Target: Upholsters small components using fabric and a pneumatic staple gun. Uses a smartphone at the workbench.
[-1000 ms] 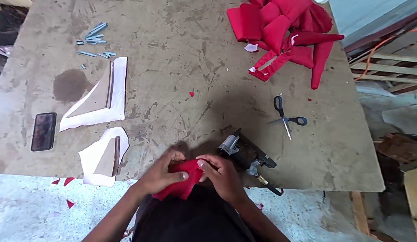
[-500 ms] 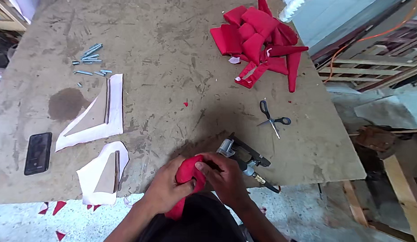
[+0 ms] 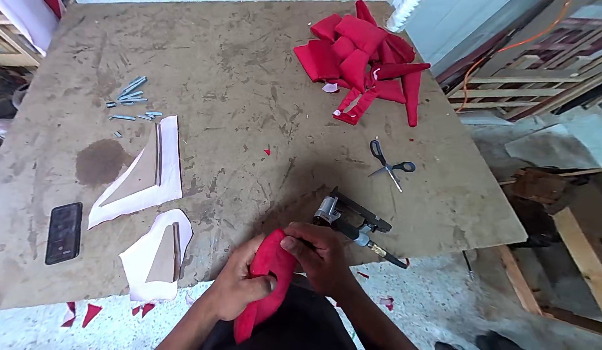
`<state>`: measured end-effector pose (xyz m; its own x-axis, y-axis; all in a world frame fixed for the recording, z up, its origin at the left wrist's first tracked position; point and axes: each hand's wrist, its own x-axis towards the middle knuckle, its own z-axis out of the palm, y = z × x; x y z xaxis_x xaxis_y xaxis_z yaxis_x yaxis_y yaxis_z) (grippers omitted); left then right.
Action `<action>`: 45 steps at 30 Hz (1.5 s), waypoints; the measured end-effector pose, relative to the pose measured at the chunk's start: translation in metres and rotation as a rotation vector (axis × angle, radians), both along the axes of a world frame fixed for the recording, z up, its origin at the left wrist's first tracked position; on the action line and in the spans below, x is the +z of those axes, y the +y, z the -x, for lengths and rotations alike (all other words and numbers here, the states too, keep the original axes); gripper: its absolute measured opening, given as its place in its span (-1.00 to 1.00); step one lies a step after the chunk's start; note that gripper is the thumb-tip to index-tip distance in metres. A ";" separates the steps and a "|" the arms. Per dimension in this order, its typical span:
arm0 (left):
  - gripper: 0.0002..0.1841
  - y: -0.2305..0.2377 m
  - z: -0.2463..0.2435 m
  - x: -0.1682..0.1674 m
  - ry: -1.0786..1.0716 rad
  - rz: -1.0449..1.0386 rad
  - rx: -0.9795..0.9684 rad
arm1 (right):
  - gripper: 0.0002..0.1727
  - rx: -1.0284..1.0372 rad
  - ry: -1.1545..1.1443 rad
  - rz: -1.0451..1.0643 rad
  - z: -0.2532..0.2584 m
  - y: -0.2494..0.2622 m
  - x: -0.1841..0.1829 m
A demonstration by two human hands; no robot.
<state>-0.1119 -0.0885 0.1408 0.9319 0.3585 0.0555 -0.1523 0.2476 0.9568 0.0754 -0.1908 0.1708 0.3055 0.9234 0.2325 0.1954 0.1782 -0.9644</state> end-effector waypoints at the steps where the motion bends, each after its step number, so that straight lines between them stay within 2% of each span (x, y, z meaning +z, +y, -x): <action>1: -0.41 0.000 0.002 0.000 -0.023 0.021 -0.026 | -0.71 0.014 0.022 -0.005 0.001 0.000 -0.001; 7: -0.46 -0.006 0.008 -0.006 -0.146 0.147 -0.131 | -0.71 0.087 0.154 0.001 0.006 -0.004 -0.006; 10: -0.45 -0.007 0.012 -0.006 -0.165 0.212 -0.181 | -0.71 0.119 0.129 0.025 0.005 -0.006 0.001; 12: -0.47 -0.003 0.016 0.001 -0.089 0.223 -0.228 | -0.70 0.144 0.081 0.065 0.004 -0.007 0.007; 14: -0.50 0.003 0.019 0.015 0.085 0.134 -0.249 | -0.68 0.155 0.040 0.106 0.002 -0.007 0.010; 16: -0.46 0.006 0.017 0.027 0.254 -0.050 -0.200 | -0.68 0.158 -0.003 0.156 0.000 -0.009 0.011; 17: -0.44 0.003 0.014 0.029 0.301 -0.137 -0.114 | -0.68 0.158 -0.029 0.180 0.000 -0.010 0.011; 20: -0.57 -0.010 0.006 0.028 0.319 -0.192 0.151 | -0.68 0.111 -0.050 0.239 0.004 -0.012 0.004; 24: -0.62 -0.003 0.007 0.029 0.318 -0.143 0.090 | -0.72 0.038 -0.087 0.270 0.009 -0.021 -0.003; 28: -0.51 -0.012 0.007 0.035 0.510 -0.235 0.099 | -0.76 -0.032 -0.154 0.276 0.024 -0.026 -0.002; 30: -0.48 -0.023 0.004 0.027 0.506 -0.228 0.173 | -0.75 -0.041 -0.149 0.271 0.030 -0.025 -0.006; 34: -0.58 -0.027 0.003 0.012 0.407 -0.210 0.193 | -0.80 -0.012 -0.159 0.336 0.017 -0.034 -0.010; 37: -0.60 -0.019 0.008 0.008 0.349 -0.104 0.100 | -0.72 -0.180 -0.341 0.461 -0.038 -0.059 -0.022; 40: -0.59 -0.006 0.015 0.003 0.348 0.005 0.011 | -0.56 -0.367 -0.540 0.629 -0.103 -0.092 -0.064; 42: -0.58 0.000 0.014 -0.010 0.387 0.063 -0.001 | -0.34 -0.359 -0.578 0.779 -0.129 -0.108 -0.099; 45: -0.52 0.003 0.006 -0.046 0.556 0.094 0.052 | -0.11 -0.271 -0.664 0.864 -0.137 -0.111 -0.135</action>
<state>-0.1181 -0.0855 0.0947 0.7928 0.3841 -0.4732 0.3542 0.3413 0.8706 0.2125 -0.3015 0.0361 0.5746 0.7751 -0.2627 0.6472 -0.6268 -0.4338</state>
